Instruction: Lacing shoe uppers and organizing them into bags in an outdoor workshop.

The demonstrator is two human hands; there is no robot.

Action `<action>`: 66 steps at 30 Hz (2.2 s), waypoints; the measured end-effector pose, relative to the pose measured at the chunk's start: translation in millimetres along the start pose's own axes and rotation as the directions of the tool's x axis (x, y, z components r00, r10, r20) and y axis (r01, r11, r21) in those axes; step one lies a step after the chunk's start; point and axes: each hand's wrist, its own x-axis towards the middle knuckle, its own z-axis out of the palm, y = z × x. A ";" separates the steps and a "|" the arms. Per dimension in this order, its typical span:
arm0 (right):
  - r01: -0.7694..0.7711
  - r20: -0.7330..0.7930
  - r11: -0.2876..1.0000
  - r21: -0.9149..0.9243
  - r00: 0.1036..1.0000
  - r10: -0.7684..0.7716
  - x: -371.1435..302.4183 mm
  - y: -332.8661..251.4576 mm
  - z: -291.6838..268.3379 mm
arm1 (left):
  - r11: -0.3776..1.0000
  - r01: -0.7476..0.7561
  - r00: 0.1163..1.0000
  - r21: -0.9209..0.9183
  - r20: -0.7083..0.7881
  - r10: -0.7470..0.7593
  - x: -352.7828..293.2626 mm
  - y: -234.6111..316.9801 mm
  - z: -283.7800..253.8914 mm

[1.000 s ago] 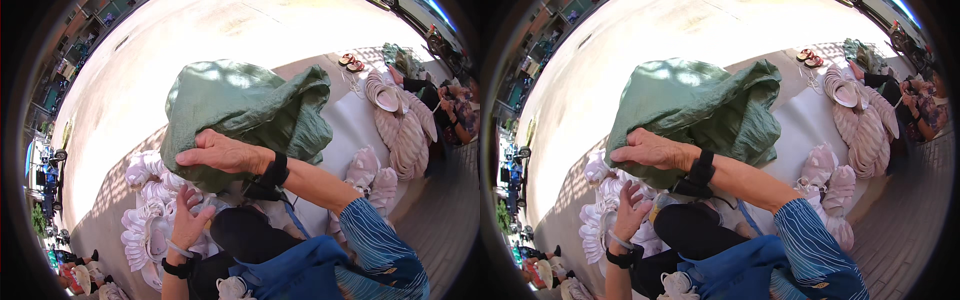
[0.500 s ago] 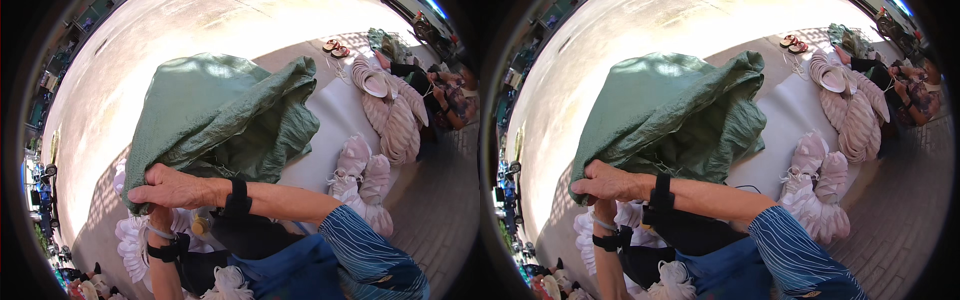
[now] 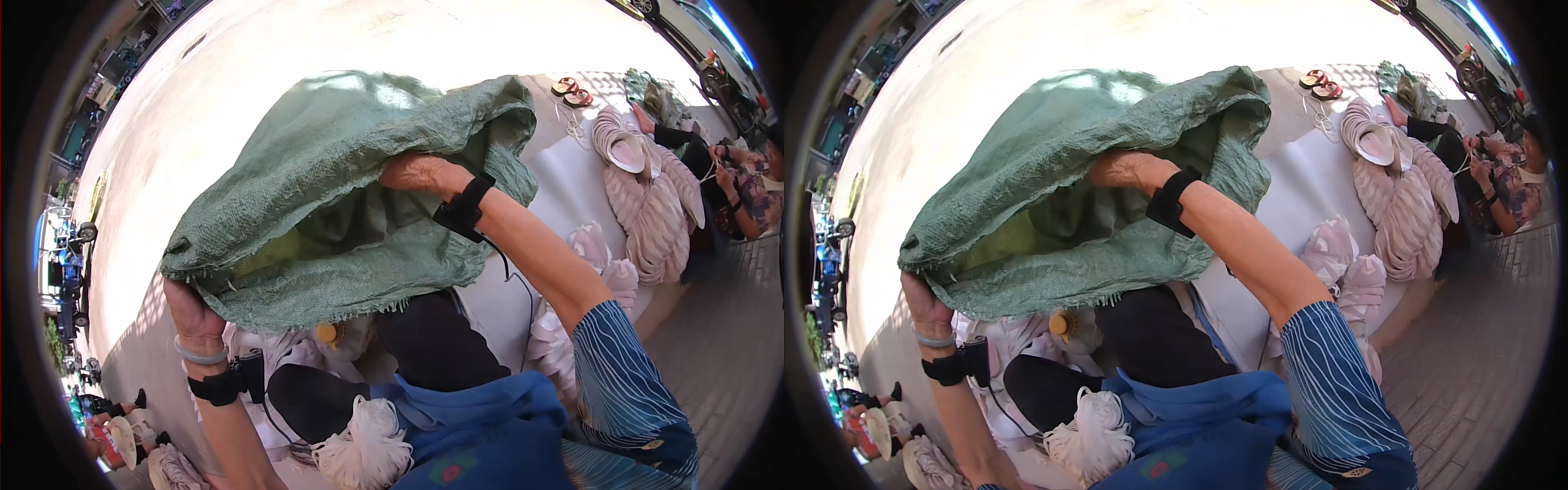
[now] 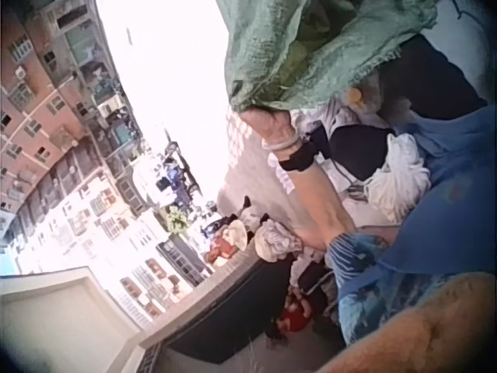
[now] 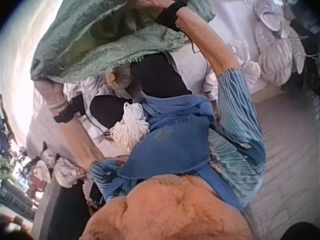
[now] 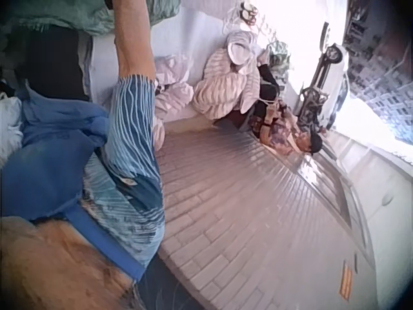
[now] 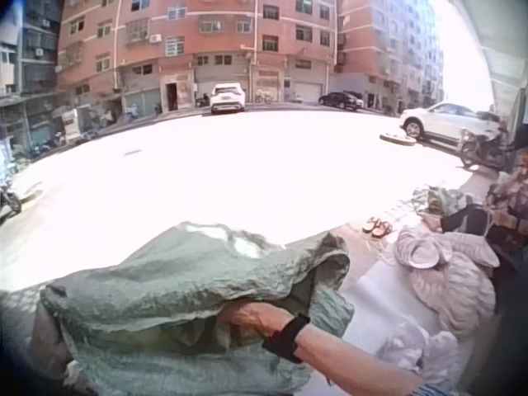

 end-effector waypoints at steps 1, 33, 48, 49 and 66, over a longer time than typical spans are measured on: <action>0.157 0.065 0.838 -0.522 0.987 -0.144 10.5 12.5 24.0 | 1.000 0.020 1.000 0.001 0.007 -0.020 -0.1 1.0 -1.5; -0.331 0.463 -0.643 0.690 0.885 0.042 60.5 40.8 95.3 | 0.980 0.038 0.954 -0.196 0.300 0.023 26.2 8.3 -19.6; -0.168 0.163 0.023 0.986 0.978 0.130 8.1 60.7 -39.8 | 0.984 -0.153 0.956 0.087 -0.238 0.169 35.2 -5.9 8.1; -0.151 0.140 0.074 0.986 0.981 0.134 -0.6 52.6 -54.4 | 0.991 -0.124 0.960 0.057 -0.245 0.134 35.9 -6.1 13.4; -0.367 0.367 -0.061 0.928 0.877 0.309 -329.5 -30.8 32.0 | 0.835 0.163 0.986 0.526 -0.111 -0.123 19.1 -43.9 35.5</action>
